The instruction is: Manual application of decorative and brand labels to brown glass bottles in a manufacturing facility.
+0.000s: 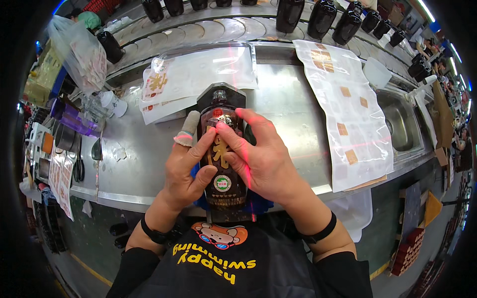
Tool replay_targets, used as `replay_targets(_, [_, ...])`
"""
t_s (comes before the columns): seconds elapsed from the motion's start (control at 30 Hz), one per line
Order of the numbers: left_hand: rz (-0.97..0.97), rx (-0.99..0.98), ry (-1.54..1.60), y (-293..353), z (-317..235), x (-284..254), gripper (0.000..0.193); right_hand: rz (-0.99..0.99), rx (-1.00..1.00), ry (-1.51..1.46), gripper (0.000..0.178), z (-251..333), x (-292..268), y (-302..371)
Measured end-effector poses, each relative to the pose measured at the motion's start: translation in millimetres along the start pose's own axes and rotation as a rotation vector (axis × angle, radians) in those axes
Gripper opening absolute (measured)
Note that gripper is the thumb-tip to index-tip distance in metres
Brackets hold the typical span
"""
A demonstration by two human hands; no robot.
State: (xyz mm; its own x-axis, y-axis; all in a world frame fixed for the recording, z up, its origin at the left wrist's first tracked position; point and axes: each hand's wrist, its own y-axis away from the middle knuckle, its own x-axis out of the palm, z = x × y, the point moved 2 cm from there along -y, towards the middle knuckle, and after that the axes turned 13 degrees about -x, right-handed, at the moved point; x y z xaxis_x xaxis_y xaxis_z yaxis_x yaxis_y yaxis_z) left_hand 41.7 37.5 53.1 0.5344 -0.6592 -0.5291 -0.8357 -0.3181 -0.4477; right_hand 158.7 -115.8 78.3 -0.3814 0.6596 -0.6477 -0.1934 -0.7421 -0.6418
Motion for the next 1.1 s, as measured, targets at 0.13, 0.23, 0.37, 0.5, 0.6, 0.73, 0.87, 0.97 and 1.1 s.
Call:
replay_targets(0.13, [-0.025, -0.024, 0.034, 2.3, -0.2, 3.8, 0.052, -0.003, 0.0, 0.005, 0.049, -0.2, 1.3, 1.2])
replay_targets(0.23, [-0.033, -0.037, 0.048, 3.3, -0.4, 4.3, 0.052, 0.002, 0.003, 0.002, 0.048, -0.2, 2.5, -0.5])
replay_targets(0.37, [-0.038, -0.043, 0.053, 3.3, -0.2, 4.1, 0.052, 0.02, -0.018, 0.045, 0.048, -1.2, 2.7, -0.9])
replay_targets(0.5, [-0.011, -0.079, 0.126, 5.0, -0.5, 3.4, 0.053, -0.024, 0.041, -0.052, 0.051, -1.5, 2.2, 1.0])
replay_targets(0.6, [0.005, -0.091, 0.176, 6.7, 2.9, 2.5, 0.055, -0.043, 0.076, -0.132, 0.053, -4.4, 0.5, 8.9])
replay_targets(0.73, [0.028, -0.073, 0.168, 8.3, 8.7, 2.9, 0.057, 0.02, 0.087, -0.095, 0.054, -4.7, 2.0, 19.0])
replay_targets(0.87, [0.121, -0.09, 0.287, 9.3, 12.7, -2.4, 0.064, 0.029, 0.131, -0.216, 0.058, -4.6, -3.9, 26.5])
replay_targets(0.97, [0.194, -0.06, 0.137, 16.8, 15.1, -2.3, 0.078, 0.095, 0.115, -0.259, 0.072, -4.7, -2.8, 36.2])
replay_targets(1.1, [0.261, -0.053, 0.146, 16.0, 19.1, -2.2, 0.097, 0.182, 0.096, -0.295, 0.094, -3.4, -4.9, 37.7])
